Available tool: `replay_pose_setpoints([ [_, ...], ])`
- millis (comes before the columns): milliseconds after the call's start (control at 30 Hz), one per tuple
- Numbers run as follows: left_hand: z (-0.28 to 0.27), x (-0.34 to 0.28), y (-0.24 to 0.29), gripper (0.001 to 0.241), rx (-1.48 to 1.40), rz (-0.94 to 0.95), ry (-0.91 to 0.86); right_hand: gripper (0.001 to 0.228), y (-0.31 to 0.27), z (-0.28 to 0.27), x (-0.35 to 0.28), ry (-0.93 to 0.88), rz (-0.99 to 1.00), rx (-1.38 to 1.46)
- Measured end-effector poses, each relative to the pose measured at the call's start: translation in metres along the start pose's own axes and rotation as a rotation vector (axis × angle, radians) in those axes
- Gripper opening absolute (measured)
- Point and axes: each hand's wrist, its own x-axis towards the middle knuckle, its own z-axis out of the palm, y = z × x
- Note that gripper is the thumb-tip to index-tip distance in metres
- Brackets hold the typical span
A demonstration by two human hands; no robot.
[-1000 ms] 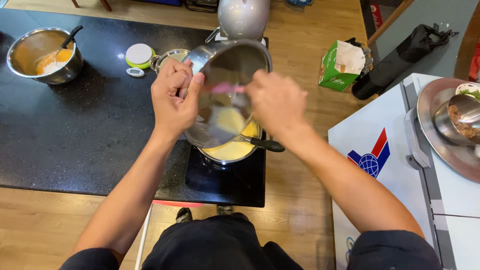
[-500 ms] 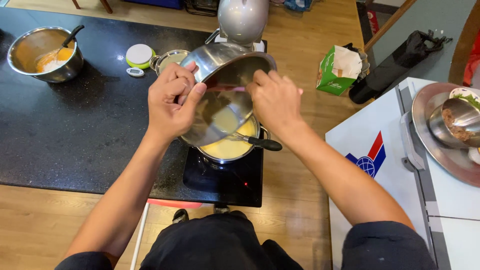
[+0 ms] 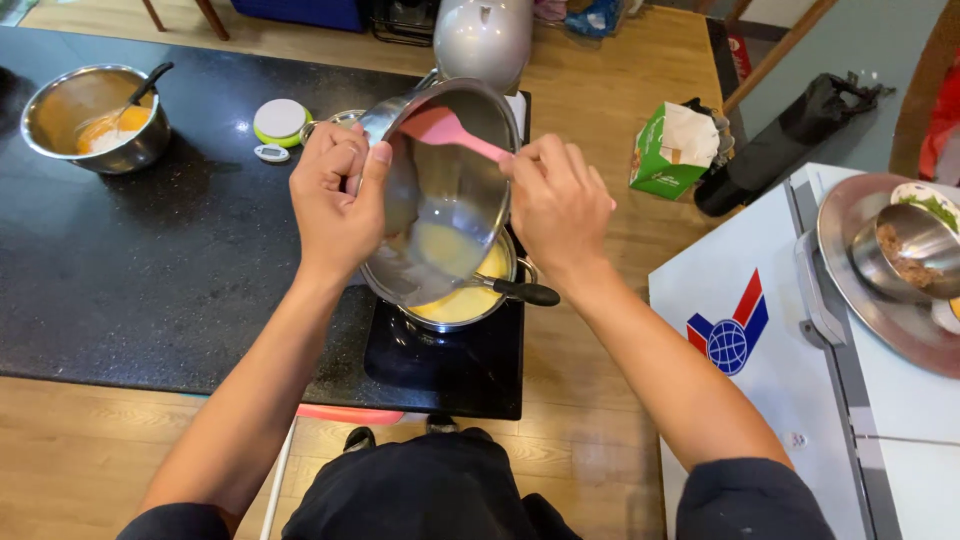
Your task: Whisking and mixing ingredients in bowls, pouring them into a pot, and stirring while heating on an induction stove to make a custard or cream base.
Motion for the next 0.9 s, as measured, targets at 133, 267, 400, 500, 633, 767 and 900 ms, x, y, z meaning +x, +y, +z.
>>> replay_pose_setpoints([
  [133,-0.004,0.003,0.005,0.048,-0.033,-0.017,-0.020,0.016,-0.004,0.021,-0.026,-0.032,0.057,-0.042],
  [267,-0.011,0.005,0.005,0.047,-0.073,-0.022,-0.038,0.016,-0.011,0.044,-0.073,-0.201,0.167,-0.055],
  [400,-0.012,0.008,0.006,0.047,-0.037,0.002,-0.051,0.013,-0.020,0.044,-0.089,-0.247,0.170,0.029],
  [500,-0.009,0.005,0.002,0.048,-0.054,0.003,-0.032,0.018,-0.022,0.023,-0.068,-0.206,0.222,-0.016],
  [633,-0.005,0.004,0.004,0.048,-0.082,0.003,-0.039,0.015,-0.023,0.002,-0.043,-0.146,0.310,-0.016],
  [767,-0.008,0.009,0.004,0.048,-0.104,0.017,-0.079,0.009,-0.023,0.018,-0.060,-0.119,0.375,-0.056],
  [900,-0.012,0.011,-0.005,0.048,-0.112,0.040,-0.101,0.014,-0.033,0.038,-0.101,-0.293,0.354,-0.010],
])
